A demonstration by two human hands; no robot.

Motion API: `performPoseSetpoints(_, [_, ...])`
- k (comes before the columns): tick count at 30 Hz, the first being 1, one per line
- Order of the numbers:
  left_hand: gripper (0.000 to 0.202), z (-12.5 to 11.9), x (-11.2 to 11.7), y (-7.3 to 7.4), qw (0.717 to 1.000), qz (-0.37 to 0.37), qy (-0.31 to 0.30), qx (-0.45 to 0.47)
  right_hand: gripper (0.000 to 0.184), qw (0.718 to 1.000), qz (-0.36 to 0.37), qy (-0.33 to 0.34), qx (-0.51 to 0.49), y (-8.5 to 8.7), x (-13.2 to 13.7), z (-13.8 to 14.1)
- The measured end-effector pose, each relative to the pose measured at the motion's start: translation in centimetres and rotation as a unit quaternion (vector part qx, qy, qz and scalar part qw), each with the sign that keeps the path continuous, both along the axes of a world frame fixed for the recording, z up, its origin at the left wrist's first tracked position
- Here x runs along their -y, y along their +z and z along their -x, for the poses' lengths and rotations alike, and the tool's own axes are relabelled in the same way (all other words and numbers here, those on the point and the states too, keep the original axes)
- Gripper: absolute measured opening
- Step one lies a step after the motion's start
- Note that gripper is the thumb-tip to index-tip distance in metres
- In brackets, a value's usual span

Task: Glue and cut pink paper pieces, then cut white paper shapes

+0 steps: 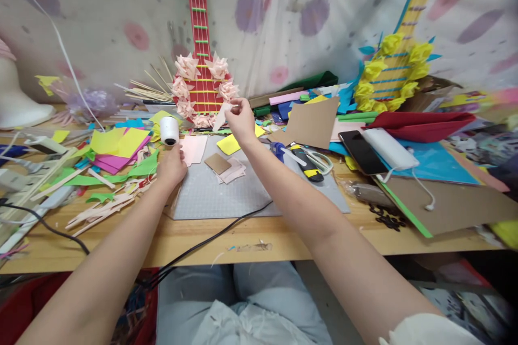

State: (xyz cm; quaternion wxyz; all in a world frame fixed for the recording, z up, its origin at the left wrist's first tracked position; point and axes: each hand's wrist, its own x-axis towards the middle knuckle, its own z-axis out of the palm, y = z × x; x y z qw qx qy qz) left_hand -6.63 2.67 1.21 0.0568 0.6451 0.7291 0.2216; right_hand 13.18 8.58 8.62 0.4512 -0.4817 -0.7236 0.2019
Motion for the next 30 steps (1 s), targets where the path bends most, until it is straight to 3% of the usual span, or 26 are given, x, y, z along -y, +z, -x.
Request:
performPoseSetpoints(3, [0.052, -0.2, -0.5, -0.1, 1.0, 0.007, 0.008, -0.016, 0.033, 0.989, -0.091, -0.036, 0.109, 0.1, 2.2, -1.0])
performPoseSetpoints(6, [0.05, -0.4, -0.8, 0.0, 1.0, 0.0, 0.001, -0.022, 0.031, 0.951, -0.135, 0.009, 0.277, -1.3, 3.2, -1.3])
performPoseSetpoints(9, [0.051, -0.9, -0.5, 0.2, 0.999, -0.039, -0.007, -0.017, 0.029, 0.907, -0.048, 0.039, 0.417, -3.5, 2.8, -1.7])
performPoseSetpoints(11, [0.052, -1.6, -0.1, 0.3, 0.997, -0.074, -0.021, -0.014, 0.03, 0.887, 0.015, 0.048, 0.458, -4.8, 2.5, -1.9])
performPoseSetpoints(14, [0.054, -3.5, 0.9, 0.2, 0.995, -0.088, -0.053, -0.009, 0.037, 0.899, 0.04, 0.034, 0.435, -5.9, 2.8, -2.2])
performPoseSetpoints(18, [0.075, -6.6, 2.2, -0.7, 0.995, -0.064, -0.066, -0.043, 0.036, 0.935, 0.021, 0.041, 0.351, -6.3, 5.1, -3.2])
performPoseSetpoints(22, [0.079, -8.0, 2.6, -1.6, 0.996, -0.05, -0.061, -0.042, 0.031, 0.962, 0.02, 0.108, 0.251, -6.1, 8.5, -6.4])
performPoseSetpoints(24, [0.077, -8.0, 2.5, -1.8, 0.997, -0.056, -0.047, -0.023, 0.023, 0.97, 0.059, 0.122, 0.199, -5.6, 10.0, -8.9])
performPoseSetpoints(26, [0.076, -7.9, 2.4, -1.7, 0.996, -0.076, -0.039, 0.005, 0.021, 0.967, 0.139, 0.108, 0.184, -5.0, 11.1, -11.6])
performPoseSetpoints(28, [0.077, -7.8, 2.4, -1.5, 0.991, -0.122, -0.041, 0.041, 0.04, 0.951, 0.219, 0.062, 0.209, -4.8, 11.4, -14.0])
performPoseSetpoints(30, [0.079, -8.0, 2.4, -1.2, 0.978, -0.182, -0.052, 0.089, 0.048, 0.941, 0.234, -0.059, 0.237, -5.0, 10.9, -15.6])
